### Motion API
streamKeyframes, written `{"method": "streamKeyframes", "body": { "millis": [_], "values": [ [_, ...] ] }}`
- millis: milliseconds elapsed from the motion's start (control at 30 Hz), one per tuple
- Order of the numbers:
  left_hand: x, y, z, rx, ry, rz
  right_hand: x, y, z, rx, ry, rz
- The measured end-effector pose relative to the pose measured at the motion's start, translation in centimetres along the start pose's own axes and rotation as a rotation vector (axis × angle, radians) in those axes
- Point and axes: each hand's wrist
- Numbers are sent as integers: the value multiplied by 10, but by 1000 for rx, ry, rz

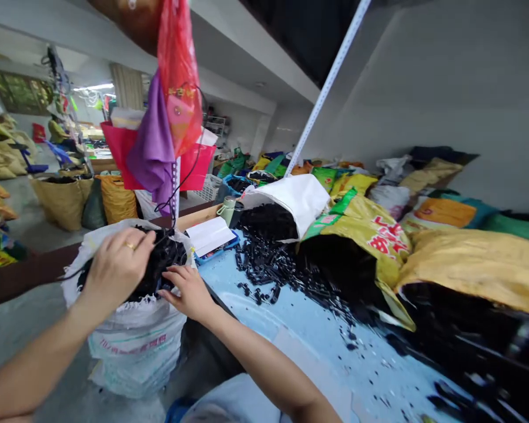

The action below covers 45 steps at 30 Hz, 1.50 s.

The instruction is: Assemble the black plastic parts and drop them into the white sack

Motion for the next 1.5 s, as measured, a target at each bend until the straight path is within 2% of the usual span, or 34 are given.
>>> {"method": "streamKeyframes", "body": {
  "millis": [100,167,233,267,300,367,433,500,600,667,733,800,900,1000,1033,1100,1167,1267,1333,1433,1500],
  "values": [
    [-60,-2,10,-180,289,-239,-11,52,33,-131,-58,-63],
    [-105,-5,8,-231,482,-327,-19,93,52,-215,-73,-120],
    [-153,-11,-8,-208,647,-358,-28,139,66,-297,-76,-207],
    [-178,-16,-23,-171,713,-349,-32,162,72,-335,-76,-263],
    [-203,-21,-43,-117,765,-327,-37,185,78,-372,-78,-327],
    [-253,-36,-95,29,829,-251,-44,232,87,-444,-95,-471],
    [-296,-55,-159,223,807,-152,-49,277,94,-512,-123,-625],
    [-327,-76,-225,421,687,1,-51,318,102,-565,-138,-788],
    [-347,-104,-311,636,554,189,-50,368,114,-593,-140,-1000],
    [-350,-115,-355,695,526,272,-54,390,124,-581,-146,-1081],
    [-353,-116,-387,728,542,265,-70,401,139,-558,-141,-1115],
    [-362,-107,-406,733,576,180,-102,401,160,-519,-113,-1120],
    [-384,-82,-409,710,595,46,-181,379,199,-436,5,-1100],
    [-402,-64,-397,667,562,7,-271,336,234,-470,319,-1092],
    [-405,-62,-391,653,547,16,-297,320,243,-488,392,-1140],
    [-407,-65,-379,609,526,53,-337,294,256,-509,404,-1310],
    [-406,-71,-362,540,562,90,-359,278,266,-520,350,-1410],
    [-405,-68,-324,549,761,116,-362,283,278,-549,248,-1416],
    [-409,-54,-290,617,917,83,-344,301,281,-571,172,-1401],
    [-416,-18,-241,649,1116,-50,-285,340,271,-616,-9,-1295],
    [-418,6,-216,668,1211,-121,-229,368,255,-531,-121,-1154]
  ]
}}
Point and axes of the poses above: each hand's wrist, its own y-axis away from the middle knuckle, its own z-axis out of the back of the hand, x = y × z, and after that the axes turned 6 degrees about -y, right-handed
